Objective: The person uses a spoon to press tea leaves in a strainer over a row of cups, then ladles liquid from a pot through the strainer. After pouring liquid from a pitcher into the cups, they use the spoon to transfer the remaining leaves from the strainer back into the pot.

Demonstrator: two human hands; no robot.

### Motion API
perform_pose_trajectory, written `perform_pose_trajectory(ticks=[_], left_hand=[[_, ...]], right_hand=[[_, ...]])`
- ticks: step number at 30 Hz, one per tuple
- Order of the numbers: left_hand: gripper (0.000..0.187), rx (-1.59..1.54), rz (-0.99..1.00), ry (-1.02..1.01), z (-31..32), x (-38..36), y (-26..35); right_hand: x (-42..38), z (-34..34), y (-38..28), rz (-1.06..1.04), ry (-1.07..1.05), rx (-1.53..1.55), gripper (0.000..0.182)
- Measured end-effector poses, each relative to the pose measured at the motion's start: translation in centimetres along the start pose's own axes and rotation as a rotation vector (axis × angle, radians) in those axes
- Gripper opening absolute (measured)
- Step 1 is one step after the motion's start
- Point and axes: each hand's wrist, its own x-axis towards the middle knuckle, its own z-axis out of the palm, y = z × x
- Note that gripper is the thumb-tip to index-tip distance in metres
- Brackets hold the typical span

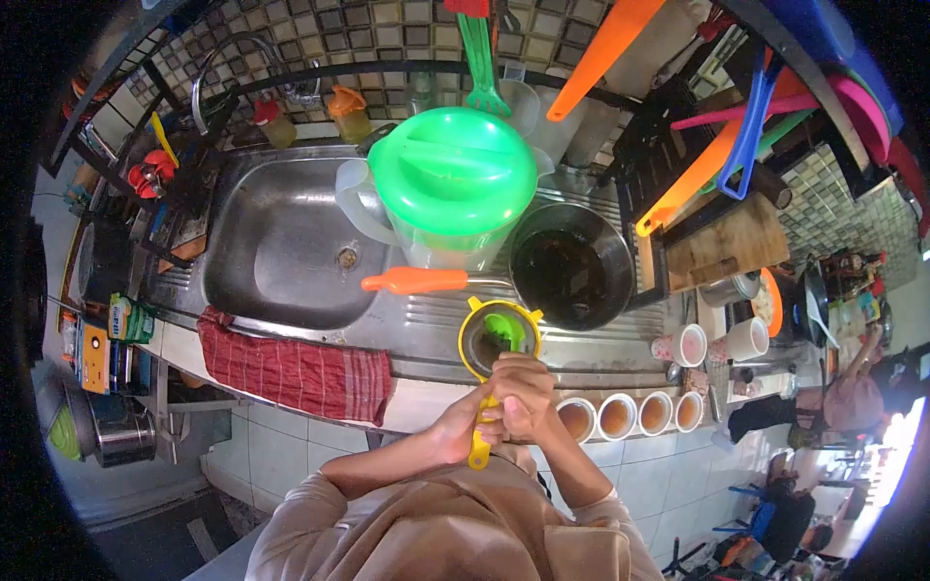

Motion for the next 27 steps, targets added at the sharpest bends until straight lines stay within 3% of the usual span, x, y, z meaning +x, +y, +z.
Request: perform_pose_trajectory(ticks=[3,5,12,27], left_hand=[[0.032,0.014,0.034,0.011,0.0,0.0,0.1],[0.032,0.004,0.018,-0.104,-0.5,0.4,-0.1],[0.032,0.016,-0.013,-0.103,-0.7,0.2,0.0],[0.032,-0.021,0.017,-0.096,-0.5,0.3,0.0]], right_hand=[[0.6,0.2,0.3,-0.066,0.015,-0.028,0.044],[0.9,0.2,0.2,-0.030,0.075,0.054,0.047],[1.8,-0.4,-2.0,0.011,0.229,0.149,0.052],[1.0,0.4,0.1,0.022,0.102,0.076,0.043]])
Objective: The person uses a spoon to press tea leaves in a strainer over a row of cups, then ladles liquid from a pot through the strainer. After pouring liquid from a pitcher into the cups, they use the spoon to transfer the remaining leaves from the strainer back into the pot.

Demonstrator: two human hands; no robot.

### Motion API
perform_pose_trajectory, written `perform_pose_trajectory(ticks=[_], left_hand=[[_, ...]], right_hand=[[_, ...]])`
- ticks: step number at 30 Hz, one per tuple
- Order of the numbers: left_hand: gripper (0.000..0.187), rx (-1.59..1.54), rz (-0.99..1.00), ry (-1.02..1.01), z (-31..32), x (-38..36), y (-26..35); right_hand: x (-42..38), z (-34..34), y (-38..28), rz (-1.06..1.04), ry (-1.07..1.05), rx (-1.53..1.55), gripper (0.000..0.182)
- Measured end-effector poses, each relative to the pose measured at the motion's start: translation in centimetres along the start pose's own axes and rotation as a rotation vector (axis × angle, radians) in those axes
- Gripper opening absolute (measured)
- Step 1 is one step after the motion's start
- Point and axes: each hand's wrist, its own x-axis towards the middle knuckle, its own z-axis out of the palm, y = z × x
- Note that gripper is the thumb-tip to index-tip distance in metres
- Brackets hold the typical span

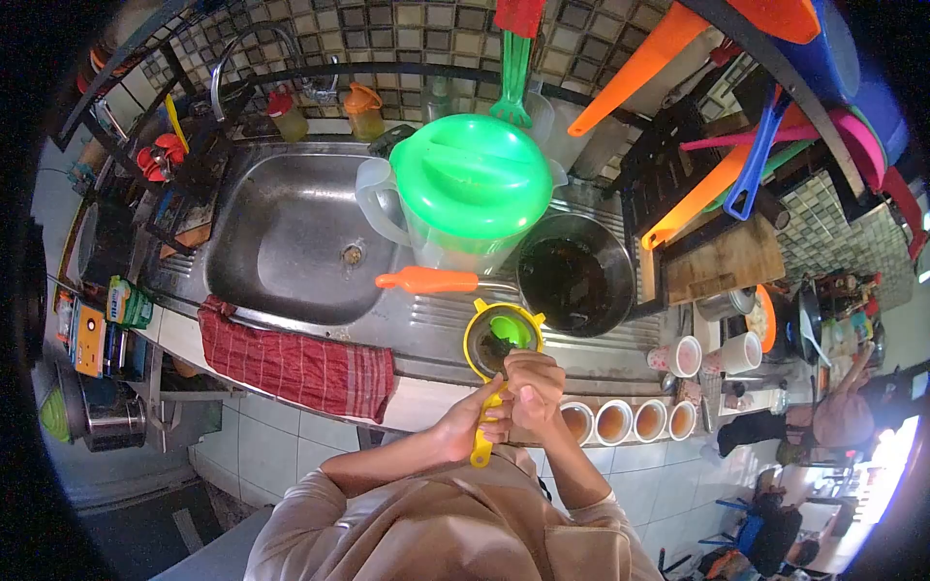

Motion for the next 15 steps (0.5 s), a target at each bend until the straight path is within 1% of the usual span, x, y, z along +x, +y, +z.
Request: perform_pose_trajectory(ticks=[7,9,15], left_hand=[[0.033,0.017,-0.002,0.016,-0.21,0.11,-0.18],[0.033,0.034,0.009,0.026,-0.22,0.11,-0.18],[0.033,0.064,0.011,0.027,-0.32,0.05,-0.09]], right_hand=[[0.76,-0.38,-0.54,0.066,-0.108,0.062,0.036],[1.04,-0.43,-0.55,0.058,-0.195,0.054,0.032],[0.87,0.05,-0.44,0.107,-0.230,-0.005,0.027]])
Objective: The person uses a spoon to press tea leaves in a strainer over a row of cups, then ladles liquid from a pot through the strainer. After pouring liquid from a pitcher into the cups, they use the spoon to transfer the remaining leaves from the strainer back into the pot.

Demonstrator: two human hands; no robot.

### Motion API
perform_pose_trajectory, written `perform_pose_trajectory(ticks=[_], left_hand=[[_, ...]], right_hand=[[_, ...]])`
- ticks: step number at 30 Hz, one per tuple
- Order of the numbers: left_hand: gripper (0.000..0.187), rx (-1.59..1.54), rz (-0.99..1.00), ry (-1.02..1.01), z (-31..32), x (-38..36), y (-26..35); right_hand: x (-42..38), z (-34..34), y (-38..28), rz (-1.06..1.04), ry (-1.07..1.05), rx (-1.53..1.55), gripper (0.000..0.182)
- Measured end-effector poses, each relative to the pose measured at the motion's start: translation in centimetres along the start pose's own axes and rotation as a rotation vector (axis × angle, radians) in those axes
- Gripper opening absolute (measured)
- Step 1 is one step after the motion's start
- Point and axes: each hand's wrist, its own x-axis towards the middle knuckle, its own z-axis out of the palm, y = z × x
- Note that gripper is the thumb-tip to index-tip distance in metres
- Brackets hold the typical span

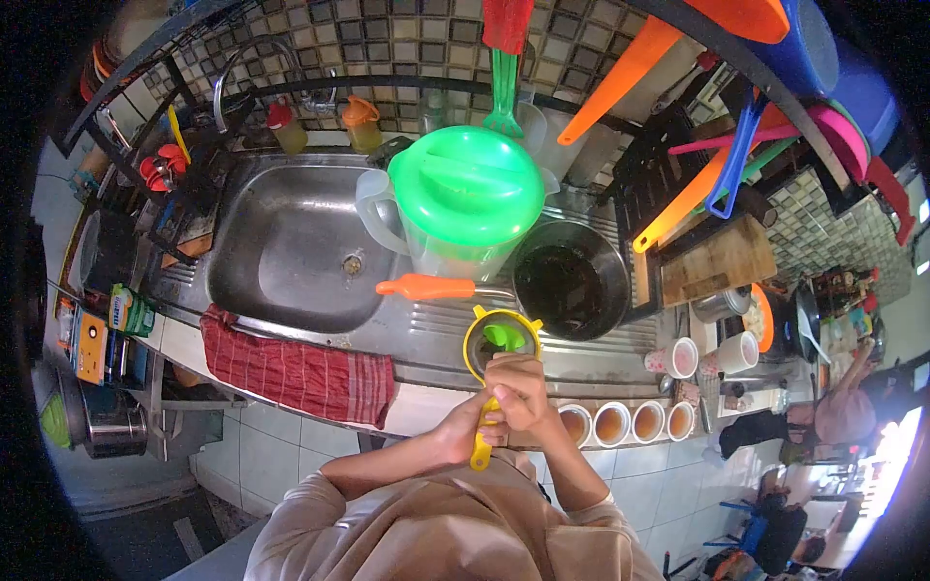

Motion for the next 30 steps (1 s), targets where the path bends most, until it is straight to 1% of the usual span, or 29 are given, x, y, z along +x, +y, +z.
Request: perform_pose_trajectory(ticks=[4,6,8,10,12,13,15,16,19,20,22,24,26,28,30], left_hand=[[0.031,-0.002,0.013,-0.003,-0.5,0.1,-0.3],[0.031,-0.004,0.017,-0.006,-0.4,0.1,-0.3],[0.030,0.014,0.023,0.049,0.0,-0.2,-0.2],[0.030,0.018,0.016,0.032,0.2,-0.3,0.0],[0.029,0.017,0.011,0.011,0.3,-0.1,0.1],[0.030,-0.006,0.002,-0.004,0.3,0.0,0.1],[0.031,-0.029,-0.012,-0.017,0.3,0.0,0.1],[0.032,-0.036,-0.010,-0.038,0.4,0.0,0.2],[0.033,-0.029,-0.027,-0.055,0.1,-0.1,0.3],[0.033,-0.019,-0.037,-0.059,0.0,-0.1,0.3],[0.033,-0.005,-0.037,-0.063,0.0,0.0,0.3],[0.033,0.007,-0.032,-0.063,0.1,-0.1,0.3],[0.032,0.015,-0.033,-0.044,0.1,-0.2,0.4],[0.032,0.018,-0.040,-0.041,0.2,-0.4,0.5],[0.032,0.018,-0.047,-0.039,0.2,-0.6,0.6]], right_hand=[[0.0,0.2,-0.2,0.006,-0.036,0.032,0.023],[0.1,0.2,-0.3,-0.026,-0.072,0.017,0.023],[0.0,0.1,0.0,-0.032,-0.076,0.018,0.023],[0.0,0.1,0.1,-0.042,-0.081,0.017,0.023],[0.2,0.0,0.0,-0.004,-0.020,0.045,0.028],[0.2,-0.2,0.0,-0.003,-0.022,0.043,0.028],[0.1,-1.0,0.1,0.091,0.034,0.114,0.035],[0.1,-1.3,0.1,0.091,0.038,0.113,0.035],[-0.4,-2.4,0.5,0.183,0.155,0.225,0.046],[-0.5,-2.5,0.5,0.182,0.162,0.223,0.046],[-0.5,-2.7,0.5,0.169,0.266,0.336,0.050],[-1.0,-2.4,0.2,0.169,0.289,0.339,0.051],[-1.2,-1.5,-0.2,0.106,0.313,0.213,0.051],[-1.4,-1.2,-0.5,0.062,0.285,0.184,0.050],[-1.3,-0.9,-1.2,0.010,0.206,0.125,0.049]])
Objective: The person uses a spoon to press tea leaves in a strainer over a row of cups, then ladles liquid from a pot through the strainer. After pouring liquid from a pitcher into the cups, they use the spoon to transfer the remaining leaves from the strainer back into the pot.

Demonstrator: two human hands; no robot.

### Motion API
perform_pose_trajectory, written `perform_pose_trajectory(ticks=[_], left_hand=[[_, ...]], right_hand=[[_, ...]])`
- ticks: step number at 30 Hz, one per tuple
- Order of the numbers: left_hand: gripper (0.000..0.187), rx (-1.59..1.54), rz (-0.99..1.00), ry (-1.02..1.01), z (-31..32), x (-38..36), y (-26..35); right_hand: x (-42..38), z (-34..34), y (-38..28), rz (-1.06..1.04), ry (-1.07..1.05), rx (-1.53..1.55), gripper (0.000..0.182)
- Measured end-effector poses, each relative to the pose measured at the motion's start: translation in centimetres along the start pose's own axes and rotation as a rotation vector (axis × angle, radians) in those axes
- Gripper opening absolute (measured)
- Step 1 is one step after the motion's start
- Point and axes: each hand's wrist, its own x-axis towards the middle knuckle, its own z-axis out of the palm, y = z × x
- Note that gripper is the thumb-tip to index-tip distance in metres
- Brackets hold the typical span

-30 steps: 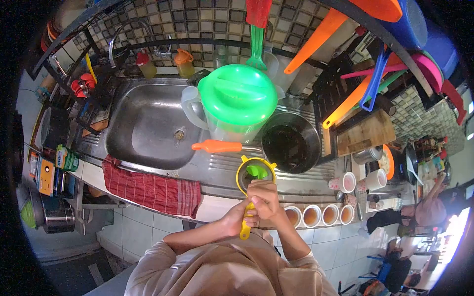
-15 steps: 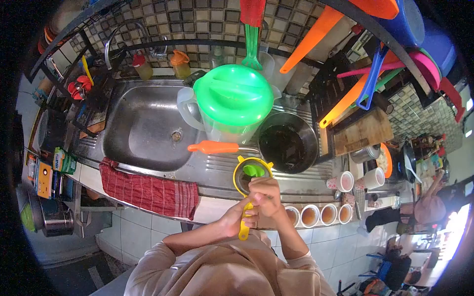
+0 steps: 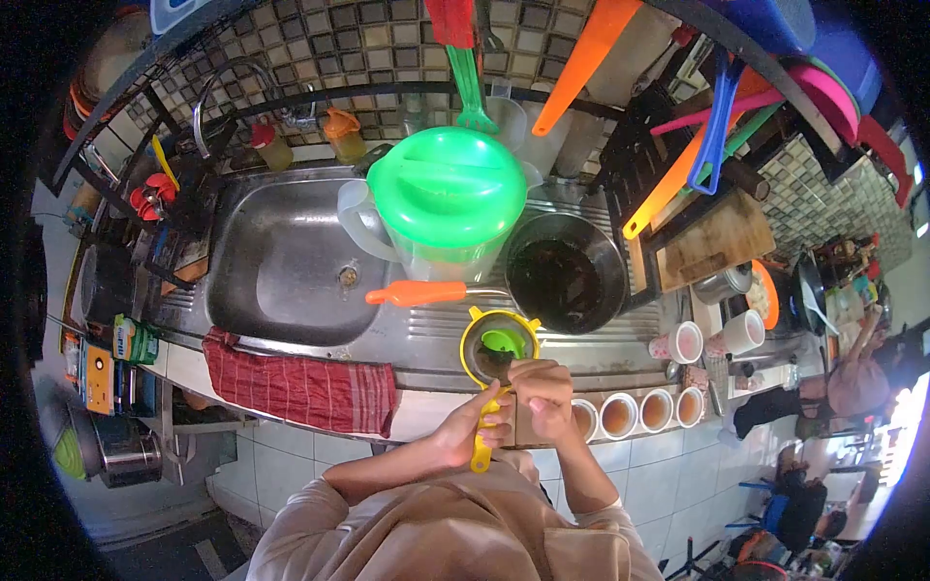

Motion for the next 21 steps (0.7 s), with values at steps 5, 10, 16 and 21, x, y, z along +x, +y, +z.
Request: perform_pose_trajectory(ticks=[5,10,16,21], left_hand=[[0.033,0.038,0.021,0.038,0.1,0.0,-0.1],[0.033,0.037,0.017,0.124,0.8,-0.2,0.1],[0.033,0.013,0.023,0.105,0.4,0.2,-0.1],[0.032,-0.018,-0.009,0.045,0.3,0.0,0.0]], right_hand=[[-0.2,0.6,-1.6,-0.093,-0.079,-0.088,0.044],[-2.1,0.6,0.1,-0.063,-0.138,-0.117,0.044],[-2.3,0.1,0.8,-0.181,-0.134,-0.133,0.029],[-2.2,-0.2,0.5,-0.172,-0.035,-0.131,0.036]])
